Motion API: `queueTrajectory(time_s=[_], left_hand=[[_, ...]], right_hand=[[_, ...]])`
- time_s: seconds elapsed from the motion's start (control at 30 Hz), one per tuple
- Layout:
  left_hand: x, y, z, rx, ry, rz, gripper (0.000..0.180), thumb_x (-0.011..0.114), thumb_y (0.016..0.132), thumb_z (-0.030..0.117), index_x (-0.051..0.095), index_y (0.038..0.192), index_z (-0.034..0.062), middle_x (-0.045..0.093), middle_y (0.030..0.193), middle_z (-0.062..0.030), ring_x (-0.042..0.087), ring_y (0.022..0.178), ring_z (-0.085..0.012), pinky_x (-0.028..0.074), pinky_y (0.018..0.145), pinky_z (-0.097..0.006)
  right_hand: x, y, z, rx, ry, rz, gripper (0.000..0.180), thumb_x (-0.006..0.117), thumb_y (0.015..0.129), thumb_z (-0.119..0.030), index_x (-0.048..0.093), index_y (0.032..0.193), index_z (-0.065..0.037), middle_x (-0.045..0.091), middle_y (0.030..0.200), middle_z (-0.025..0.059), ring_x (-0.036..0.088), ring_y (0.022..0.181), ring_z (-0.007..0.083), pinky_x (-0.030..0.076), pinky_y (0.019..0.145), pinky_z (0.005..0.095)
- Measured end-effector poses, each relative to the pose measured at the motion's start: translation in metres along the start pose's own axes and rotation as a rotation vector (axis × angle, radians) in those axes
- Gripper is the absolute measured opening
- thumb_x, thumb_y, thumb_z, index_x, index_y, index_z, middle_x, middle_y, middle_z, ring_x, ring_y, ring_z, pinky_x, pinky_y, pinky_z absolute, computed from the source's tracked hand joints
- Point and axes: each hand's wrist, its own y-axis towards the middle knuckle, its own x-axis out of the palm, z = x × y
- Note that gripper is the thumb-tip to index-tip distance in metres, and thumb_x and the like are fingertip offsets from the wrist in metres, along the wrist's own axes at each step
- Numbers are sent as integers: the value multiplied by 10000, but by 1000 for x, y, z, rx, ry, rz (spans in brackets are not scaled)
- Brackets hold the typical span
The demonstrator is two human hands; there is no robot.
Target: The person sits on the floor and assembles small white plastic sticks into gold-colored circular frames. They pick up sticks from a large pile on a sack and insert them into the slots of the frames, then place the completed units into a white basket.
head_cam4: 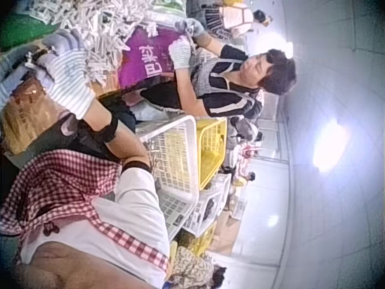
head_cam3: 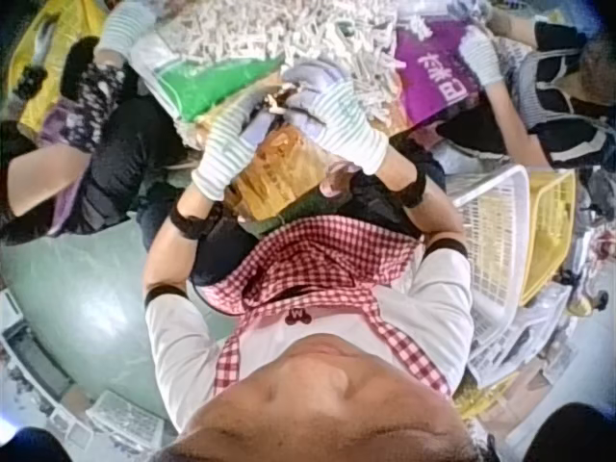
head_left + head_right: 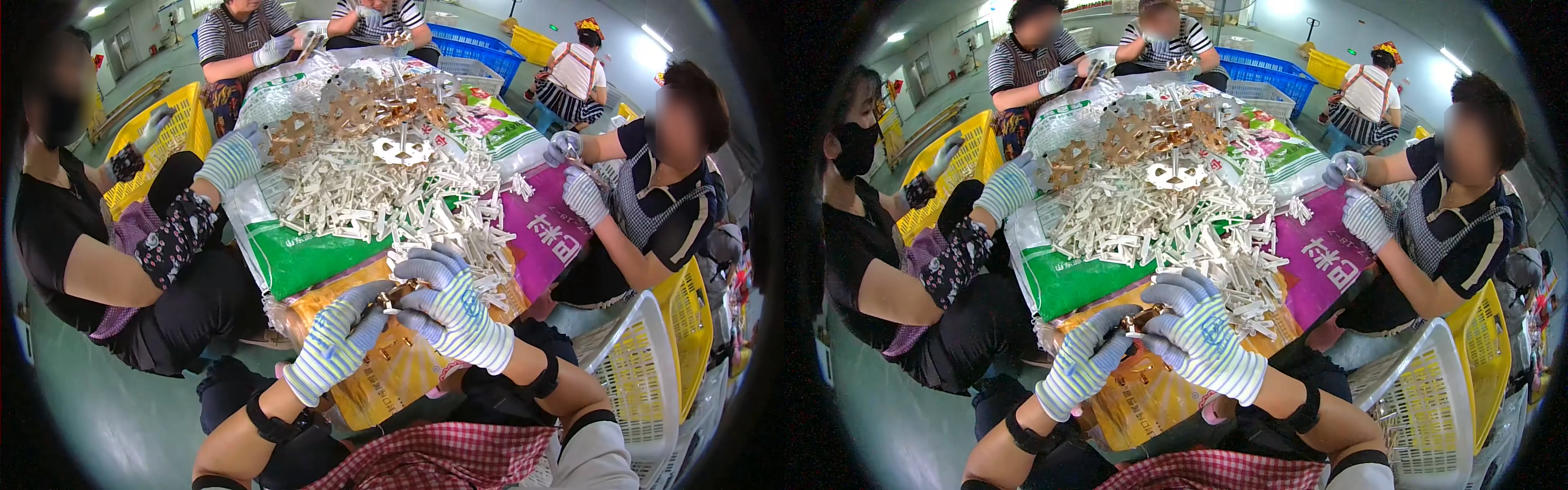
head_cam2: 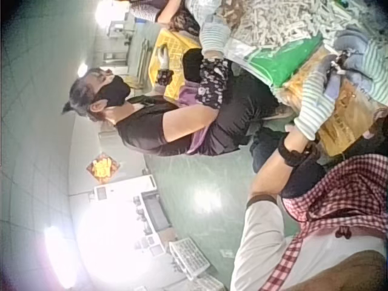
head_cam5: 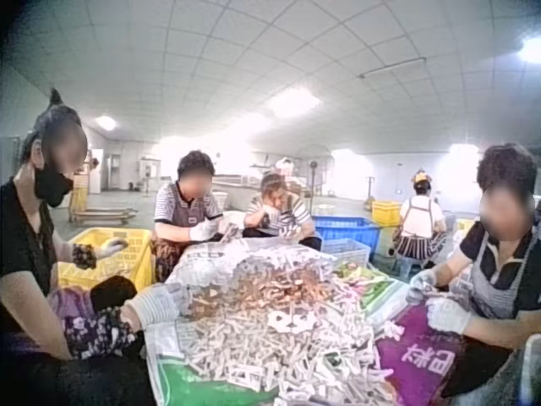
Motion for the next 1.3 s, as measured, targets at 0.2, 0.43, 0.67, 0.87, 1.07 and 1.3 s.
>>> queueTrajectory(time_s=[0.2,0.43,0.67,0.87,1.07,1.3], left_hand=[[13,-3,-5,118,-26,64,354,667,945,133,590,1265,3,646,990,-55,614,880,-94,503,766,-259],[14,-3,2,5,14,70,282,645,958,125,594,1206,0,653,972,-37,610,881,-96,502,805,-262],[14,1,4,-37,-32,113,296,630,983,175,600,1218,-3,668,942,-33,619,853,-87,513,781,-258],[0,6,-5,-47,-52,81,503,659,957,185,504,1388,-21,637,1181,-102,610,1051,-140,506,916,-278],[1,8,-11,-63,-80,86,550,646,945,127,463,1443,-19,601,1256,-114,579,1120,-152,464,995,-288],[-4,4,-23,-21,-85,62,509,607,956,94,478,1435,-20,597,1279,-109,586,1123,-156,469,991,-290]], right_hand=[[-1,0,1,9,165,-138,249,697,810,-321,675,921,-98,583,1247,121,493,1251,376,319,1085,573],[-1,-3,0,-1,122,-173,292,669,852,-356,663,974,-91,563,1283,134,498,1247,370,331,1086,564],[-17,-1,12,278,459,78,194,655,906,-248,706,946,-64,604,1192,154,587,1099,342,452,970,475],[-26,-23,103,351,-245,-128,198,736,797,-245,724,922,-92,631,1143,98,586,1086,308,430,1003,478],[1,-16,92,179,-450,-306,265,753,760,-289,708,946,-105,621,1067,85,566,1105,299,385,1056,472],[7,-17,96,104,-558,-305,231,702,764,-207,670,950,-73,622,1029,103,577,1083,292,396,1036,479]])
